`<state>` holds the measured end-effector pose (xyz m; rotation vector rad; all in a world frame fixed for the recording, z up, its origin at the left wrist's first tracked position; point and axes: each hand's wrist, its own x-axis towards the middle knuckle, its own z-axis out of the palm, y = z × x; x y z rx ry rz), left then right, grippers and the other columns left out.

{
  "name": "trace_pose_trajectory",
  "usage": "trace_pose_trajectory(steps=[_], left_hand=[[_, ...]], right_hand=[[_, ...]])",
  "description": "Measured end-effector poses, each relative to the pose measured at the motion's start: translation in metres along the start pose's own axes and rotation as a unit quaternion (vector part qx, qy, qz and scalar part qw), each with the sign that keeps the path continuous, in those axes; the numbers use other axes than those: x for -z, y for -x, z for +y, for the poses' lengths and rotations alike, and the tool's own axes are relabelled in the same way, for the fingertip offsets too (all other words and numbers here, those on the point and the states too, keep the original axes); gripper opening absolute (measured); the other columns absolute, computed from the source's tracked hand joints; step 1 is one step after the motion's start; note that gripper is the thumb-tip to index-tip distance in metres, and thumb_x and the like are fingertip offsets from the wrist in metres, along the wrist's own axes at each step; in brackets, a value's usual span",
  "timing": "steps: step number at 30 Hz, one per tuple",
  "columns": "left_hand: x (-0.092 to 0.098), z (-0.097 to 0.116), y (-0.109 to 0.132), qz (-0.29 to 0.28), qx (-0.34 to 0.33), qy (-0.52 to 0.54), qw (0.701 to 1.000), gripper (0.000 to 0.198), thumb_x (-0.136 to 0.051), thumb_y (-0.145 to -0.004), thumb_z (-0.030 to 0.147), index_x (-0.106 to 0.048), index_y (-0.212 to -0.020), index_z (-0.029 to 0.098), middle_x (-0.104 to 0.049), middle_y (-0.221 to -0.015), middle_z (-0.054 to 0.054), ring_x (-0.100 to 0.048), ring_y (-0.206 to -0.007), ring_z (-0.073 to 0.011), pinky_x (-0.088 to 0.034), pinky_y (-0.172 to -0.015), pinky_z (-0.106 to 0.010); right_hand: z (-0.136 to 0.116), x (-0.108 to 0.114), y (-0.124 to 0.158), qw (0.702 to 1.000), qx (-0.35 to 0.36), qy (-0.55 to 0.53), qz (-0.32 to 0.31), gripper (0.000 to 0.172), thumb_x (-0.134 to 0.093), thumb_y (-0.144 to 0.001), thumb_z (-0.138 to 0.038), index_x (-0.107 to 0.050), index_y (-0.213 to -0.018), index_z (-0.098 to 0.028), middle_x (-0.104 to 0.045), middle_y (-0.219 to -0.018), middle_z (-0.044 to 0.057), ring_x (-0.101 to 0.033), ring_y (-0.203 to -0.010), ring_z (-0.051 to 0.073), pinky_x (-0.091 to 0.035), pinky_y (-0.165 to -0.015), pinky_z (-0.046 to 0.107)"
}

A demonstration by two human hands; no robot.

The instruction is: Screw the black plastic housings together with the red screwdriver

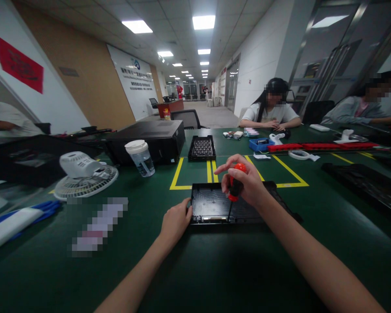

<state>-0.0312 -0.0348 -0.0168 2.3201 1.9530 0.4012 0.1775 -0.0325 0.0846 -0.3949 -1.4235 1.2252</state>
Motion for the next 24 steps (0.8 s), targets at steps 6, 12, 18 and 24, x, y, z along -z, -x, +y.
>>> trace_pose_trajectory(steps=[6, 12, 18, 24], left_hand=[[-0.0002, 0.0005, 0.0004, -0.005, 0.007, -0.013, 1.000, 0.038, -0.036, -0.086, 0.037, -0.046, -0.121, 0.025, -0.067, -0.091, -0.005, -0.063, -0.078, -0.0174, -0.046, -0.070, -0.027], [-0.0018, -0.0005, 0.0006, -0.001, 0.003, -0.004, 1.000, 0.039, -0.035, -0.086, 0.037, -0.046, -0.122, 0.025, -0.067, -0.092, -0.005, -0.063, -0.078, -0.0170, -0.046, -0.071, -0.027], [-0.0016, -0.0002, -0.0001, -0.004, 0.010, -0.001, 1.000, 0.040, -0.036, -0.086, 0.037, -0.045, -0.123, 0.024, -0.067, -0.093, -0.005, -0.063, -0.080, -0.0169, -0.046, -0.072, -0.027], [0.0025, 0.0026, 0.0010, -0.005, 0.008, -0.005, 1.000, 0.038, -0.035, -0.086, 0.036, -0.046, -0.121, 0.024, -0.067, -0.092, -0.004, -0.063, -0.080, -0.0178, -0.046, -0.071, -0.027]], right_hand=[[0.0013, 0.0002, 0.0027, 1.000, -0.019, -0.013, 0.008, 0.014, -0.056, -0.076, -0.018, -0.045, -0.069, -0.016, -0.050, -0.051, -0.007, -0.042, -0.033, 0.005, -0.034, -0.034, 0.016], [-0.0018, -0.0022, 0.0026, 0.998, -0.024, -0.061, -0.013, 0.024, -0.048, -0.079, -0.036, -0.047, -0.065, -0.016, -0.046, -0.050, -0.005, -0.040, -0.033, 0.005, -0.033, -0.035, 0.018], [-0.0072, -0.0012, 0.0015, 0.992, -0.052, -0.108, -0.030, 0.036, -0.023, -0.084, -0.032, -0.051, -0.066, -0.016, -0.048, -0.054, -0.001, -0.045, -0.038, 0.009, -0.036, -0.039, 0.023], [-0.0070, 0.0025, 0.0020, 0.991, -0.068, -0.103, -0.053, 0.033, -0.024, -0.084, -0.030, -0.050, -0.068, -0.016, -0.048, -0.056, 0.000, -0.046, -0.041, 0.010, -0.037, -0.043, 0.025]])
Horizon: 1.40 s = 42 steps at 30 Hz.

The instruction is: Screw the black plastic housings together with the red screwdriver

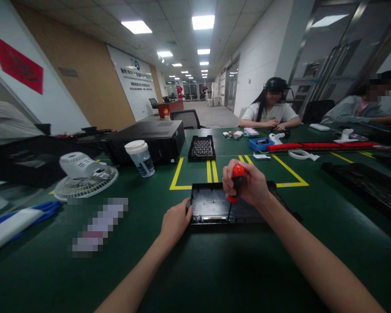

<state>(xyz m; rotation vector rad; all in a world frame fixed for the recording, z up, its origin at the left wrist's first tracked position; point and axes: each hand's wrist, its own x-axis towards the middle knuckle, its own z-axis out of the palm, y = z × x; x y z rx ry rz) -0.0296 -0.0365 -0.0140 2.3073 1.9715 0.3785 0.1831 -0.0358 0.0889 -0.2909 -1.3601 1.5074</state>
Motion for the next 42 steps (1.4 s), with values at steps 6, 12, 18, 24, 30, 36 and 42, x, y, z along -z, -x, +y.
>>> trace_pose_trajectory(steps=[6, 12, 18, 24, 30, 36, 42], left_hand=[[0.000, 0.001, 0.001, -0.005, 0.003, 0.002, 1.000, 0.039, -0.036, -0.086, 0.036, -0.045, -0.122, 0.023, -0.067, -0.091, -0.005, -0.063, -0.080, -0.0169, -0.046, -0.072, -0.026], [-0.003, -0.002, 0.000, 0.002, -0.001, -0.002, 1.000, 0.038, -0.035, -0.086, 0.037, -0.046, -0.121, 0.025, -0.067, -0.091, -0.005, -0.063, -0.079, -0.0173, -0.046, -0.071, -0.027], [-0.002, -0.002, 0.000, 0.003, -0.007, 0.000, 1.000, 0.039, -0.035, -0.086, 0.038, -0.046, -0.121, 0.024, -0.067, -0.088, -0.005, -0.063, -0.077, -0.0177, -0.046, -0.069, -0.028], [-0.001, -0.001, 0.001, -0.004, -0.002, 0.004, 1.000, 0.039, -0.035, -0.087, 0.037, -0.045, -0.122, 0.024, -0.067, -0.090, -0.005, -0.063, -0.078, -0.0169, -0.046, -0.070, -0.027], [0.002, 0.001, 0.000, -0.015, 0.013, 0.004, 1.000, 0.039, -0.036, -0.087, 0.036, -0.045, -0.123, 0.024, -0.066, -0.093, -0.005, -0.062, -0.081, -0.0164, -0.046, -0.073, -0.026], [0.001, 0.001, 0.000, -0.014, 0.010, 0.002, 1.000, 0.040, -0.036, -0.087, 0.037, -0.044, -0.123, 0.024, -0.066, -0.093, -0.005, -0.062, -0.080, -0.0166, -0.046, -0.071, -0.026], [0.002, 0.001, 0.001, -0.012, 0.013, -0.008, 1.000, 0.039, -0.036, -0.086, 0.037, -0.045, -0.122, 0.024, -0.066, -0.095, -0.006, -0.062, -0.084, -0.0180, -0.045, -0.073, -0.027]], right_hand=[[-0.002, 0.004, 0.000, 1.000, -0.020, 0.014, -0.003, 0.028, -0.030, -0.082, -0.036, -0.048, -0.072, -0.017, -0.049, -0.059, 0.000, -0.047, -0.045, 0.012, -0.039, -0.047, 0.027], [-0.005, 0.007, 0.000, 0.999, -0.034, 0.010, -0.024, 0.029, -0.029, -0.082, -0.035, -0.050, -0.079, -0.016, -0.050, -0.064, 0.002, -0.049, -0.050, 0.014, -0.040, -0.050, 0.028], [-0.006, 0.009, 0.001, 0.998, -0.038, 0.015, -0.052, 0.031, -0.031, -0.082, -0.035, -0.053, -0.079, -0.013, -0.052, -0.068, 0.005, -0.051, -0.054, 0.015, -0.043, -0.056, 0.031], [-0.007, 0.015, 0.001, 0.997, -0.038, 0.022, -0.069, 0.031, -0.035, -0.081, -0.038, -0.054, -0.078, -0.013, -0.052, -0.071, 0.005, -0.053, -0.057, 0.015, -0.044, -0.058, 0.031], [-0.007, 0.019, 0.001, 0.996, -0.043, 0.022, -0.071, 0.030, -0.037, -0.081, -0.038, -0.053, -0.082, -0.013, -0.053, -0.077, 0.006, -0.055, -0.061, 0.016, -0.045, -0.062, 0.032], [-0.010, 0.021, 0.002, 0.995, -0.059, 0.025, -0.076, 0.029, -0.038, -0.082, -0.038, -0.053, -0.086, -0.013, -0.054, -0.078, 0.006, -0.057, -0.066, 0.017, -0.045, -0.067, 0.034], [-0.012, 0.021, 0.004, 0.994, -0.066, 0.020, -0.080, 0.027, -0.042, -0.080, -0.037, -0.052, -0.088, -0.014, -0.054, -0.084, 0.006, -0.057, -0.070, 0.017, -0.047, -0.070, 0.038]])
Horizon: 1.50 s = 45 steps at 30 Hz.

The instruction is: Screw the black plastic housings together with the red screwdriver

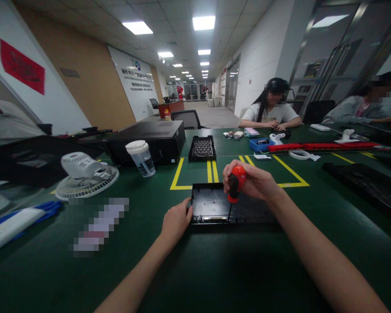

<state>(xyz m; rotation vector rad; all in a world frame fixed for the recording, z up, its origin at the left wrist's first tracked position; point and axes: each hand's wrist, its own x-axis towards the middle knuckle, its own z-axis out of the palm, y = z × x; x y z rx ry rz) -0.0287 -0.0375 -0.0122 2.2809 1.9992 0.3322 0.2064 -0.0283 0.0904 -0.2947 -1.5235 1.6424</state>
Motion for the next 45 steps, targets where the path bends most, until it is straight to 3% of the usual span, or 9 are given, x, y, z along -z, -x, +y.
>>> trace_pose_trajectory(steps=[22, 31, 45], left_hand=[[-0.002, -0.002, 0.000, 0.009, -0.014, 0.011, 1.000, 0.039, -0.035, -0.087, 0.036, -0.045, -0.122, 0.024, -0.066, -0.091, -0.004, -0.062, -0.078, -0.0160, -0.046, -0.070, -0.026], [-0.004, -0.003, -0.002, 0.012, -0.012, 0.002, 1.000, 0.039, -0.035, -0.086, 0.037, -0.046, -0.121, 0.025, -0.067, -0.091, -0.006, -0.063, -0.079, -0.0179, -0.046, -0.070, -0.027], [-0.003, -0.002, -0.001, 0.006, -0.012, 0.008, 1.000, 0.040, -0.036, -0.086, 0.036, -0.045, -0.123, 0.024, -0.067, -0.090, -0.005, -0.063, -0.078, -0.0170, -0.047, -0.069, -0.027]], right_hand=[[-0.008, 0.000, 0.005, 0.998, -0.004, 0.051, -0.025, 0.026, -0.052, -0.078, -0.035, -0.048, -0.091, -0.014, -0.062, -0.086, 0.011, -0.060, -0.079, 0.020, -0.044, -0.073, 0.035], [-0.009, 0.004, 0.007, 0.996, -0.015, 0.079, -0.040, 0.033, -0.048, -0.082, -0.033, -0.053, -0.104, -0.009, -0.061, -0.090, 0.012, -0.059, -0.083, 0.019, -0.044, -0.075, 0.033], [-0.014, 0.005, 0.008, 0.991, -0.003, 0.132, -0.030, 0.030, -0.054, -0.079, -0.034, -0.055, -0.098, -0.011, -0.060, -0.091, 0.011, -0.058, -0.081, 0.017, -0.045, -0.074, 0.031]])
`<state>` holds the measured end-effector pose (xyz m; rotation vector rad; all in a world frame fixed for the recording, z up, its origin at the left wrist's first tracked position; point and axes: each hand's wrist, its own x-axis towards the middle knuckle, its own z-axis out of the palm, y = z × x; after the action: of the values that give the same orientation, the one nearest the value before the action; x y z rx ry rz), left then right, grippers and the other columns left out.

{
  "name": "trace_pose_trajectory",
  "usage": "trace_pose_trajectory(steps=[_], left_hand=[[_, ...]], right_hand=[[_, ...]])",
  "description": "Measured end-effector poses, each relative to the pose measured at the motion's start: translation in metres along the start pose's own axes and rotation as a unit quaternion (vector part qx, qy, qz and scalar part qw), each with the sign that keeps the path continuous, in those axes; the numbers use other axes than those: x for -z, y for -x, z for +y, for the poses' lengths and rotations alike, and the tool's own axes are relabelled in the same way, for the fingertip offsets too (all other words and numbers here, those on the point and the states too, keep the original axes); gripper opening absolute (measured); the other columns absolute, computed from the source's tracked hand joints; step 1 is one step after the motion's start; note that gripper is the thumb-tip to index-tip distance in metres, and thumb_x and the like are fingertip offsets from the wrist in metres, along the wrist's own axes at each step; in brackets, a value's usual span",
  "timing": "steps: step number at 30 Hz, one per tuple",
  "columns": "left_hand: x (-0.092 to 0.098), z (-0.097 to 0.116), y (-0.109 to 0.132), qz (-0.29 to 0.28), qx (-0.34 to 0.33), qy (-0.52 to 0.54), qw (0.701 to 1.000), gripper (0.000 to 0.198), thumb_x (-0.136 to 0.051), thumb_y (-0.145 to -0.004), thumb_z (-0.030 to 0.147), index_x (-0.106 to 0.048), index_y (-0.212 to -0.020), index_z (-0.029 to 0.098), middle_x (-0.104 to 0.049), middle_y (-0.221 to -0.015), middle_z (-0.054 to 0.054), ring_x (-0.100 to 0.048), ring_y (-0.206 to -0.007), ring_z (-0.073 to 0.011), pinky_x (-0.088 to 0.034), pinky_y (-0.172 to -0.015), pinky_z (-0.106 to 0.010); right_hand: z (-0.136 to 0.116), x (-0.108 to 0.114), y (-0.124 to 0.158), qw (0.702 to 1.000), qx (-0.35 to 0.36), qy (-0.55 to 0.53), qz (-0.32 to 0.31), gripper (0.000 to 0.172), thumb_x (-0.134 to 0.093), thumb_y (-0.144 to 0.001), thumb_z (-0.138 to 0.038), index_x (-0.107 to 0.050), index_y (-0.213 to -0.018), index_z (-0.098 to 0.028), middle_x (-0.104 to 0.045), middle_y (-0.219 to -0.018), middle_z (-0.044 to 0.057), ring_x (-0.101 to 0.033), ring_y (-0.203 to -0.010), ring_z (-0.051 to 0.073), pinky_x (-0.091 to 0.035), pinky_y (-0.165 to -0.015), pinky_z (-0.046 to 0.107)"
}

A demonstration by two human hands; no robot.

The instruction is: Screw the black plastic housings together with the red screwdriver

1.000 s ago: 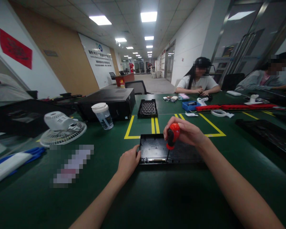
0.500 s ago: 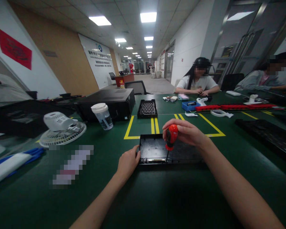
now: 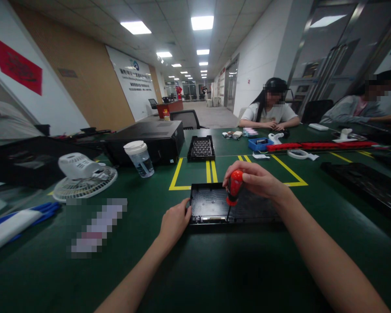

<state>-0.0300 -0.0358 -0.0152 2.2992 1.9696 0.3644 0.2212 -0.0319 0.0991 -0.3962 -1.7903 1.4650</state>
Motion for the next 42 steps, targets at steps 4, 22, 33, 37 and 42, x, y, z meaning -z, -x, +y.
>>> trace_pose_trajectory(steps=[4, 22, 33, 37, 42], left_hand=[[-0.0015, -0.0011, 0.0001, 0.006, -0.008, 0.000, 1.000, 0.040, -0.035, -0.086, 0.037, -0.045, -0.122, 0.024, -0.067, -0.090, -0.004, -0.063, -0.077, -0.0173, -0.046, -0.067, -0.027], [0.0004, 0.0006, -0.0001, 0.000, -0.002, 0.003, 1.000, 0.040, -0.035, -0.086, 0.037, -0.046, -0.122, 0.024, -0.067, -0.092, -0.005, -0.063, -0.079, -0.0173, -0.046, -0.071, -0.027], [0.0028, 0.0029, 0.0010, -0.005, 0.006, -0.004, 1.000, 0.040, -0.035, -0.086, 0.037, -0.045, -0.122, 0.024, -0.066, -0.093, -0.005, -0.062, -0.080, -0.0173, -0.046, -0.070, -0.027], [0.0055, 0.0047, 0.0016, -0.009, 0.010, 0.003, 1.000, 0.040, -0.036, -0.087, 0.035, -0.044, -0.123, 0.024, -0.066, -0.094, -0.005, -0.062, -0.081, -0.0166, -0.046, -0.072, -0.027], [0.0047, 0.0046, 0.0015, -0.014, 0.010, 0.006, 1.000, 0.039, -0.035, -0.087, 0.036, -0.045, -0.123, 0.024, -0.066, -0.094, -0.005, -0.062, -0.081, -0.0163, -0.046, -0.071, -0.026]], right_hand=[[-0.0013, 0.0006, 0.0014, 1.000, -0.005, 0.004, 0.011, 0.028, -0.055, -0.079, -0.033, -0.053, -0.096, -0.012, -0.060, -0.091, 0.010, -0.058, -0.079, 0.016, -0.045, -0.071, 0.031], [-0.0029, 0.0007, 0.0021, 0.998, 0.013, 0.046, 0.044, 0.024, -0.061, -0.075, -0.031, -0.051, -0.089, -0.014, -0.057, -0.087, 0.006, -0.056, -0.078, 0.014, -0.044, -0.070, 0.028], [-0.0028, 0.0000, 0.0003, 0.994, 0.041, 0.072, 0.073, 0.021, -0.061, -0.075, -0.028, -0.044, -0.080, -0.016, -0.053, -0.081, 0.003, -0.055, -0.073, 0.013, -0.042, -0.063, 0.024], [-0.0029, -0.0010, -0.0010, 0.991, 0.047, 0.088, 0.085, 0.023, -0.061, -0.074, -0.028, -0.041, -0.077, -0.017, -0.051, -0.080, 0.002, -0.054, -0.072, 0.012, -0.042, -0.061, 0.024], [-0.0035, -0.0029, -0.0031, 0.986, 0.060, 0.118, 0.098, 0.023, -0.060, -0.075, -0.028, -0.040, -0.075, -0.017, -0.051, -0.080, 0.002, -0.052, -0.070, 0.012, -0.040, -0.060, 0.024]])
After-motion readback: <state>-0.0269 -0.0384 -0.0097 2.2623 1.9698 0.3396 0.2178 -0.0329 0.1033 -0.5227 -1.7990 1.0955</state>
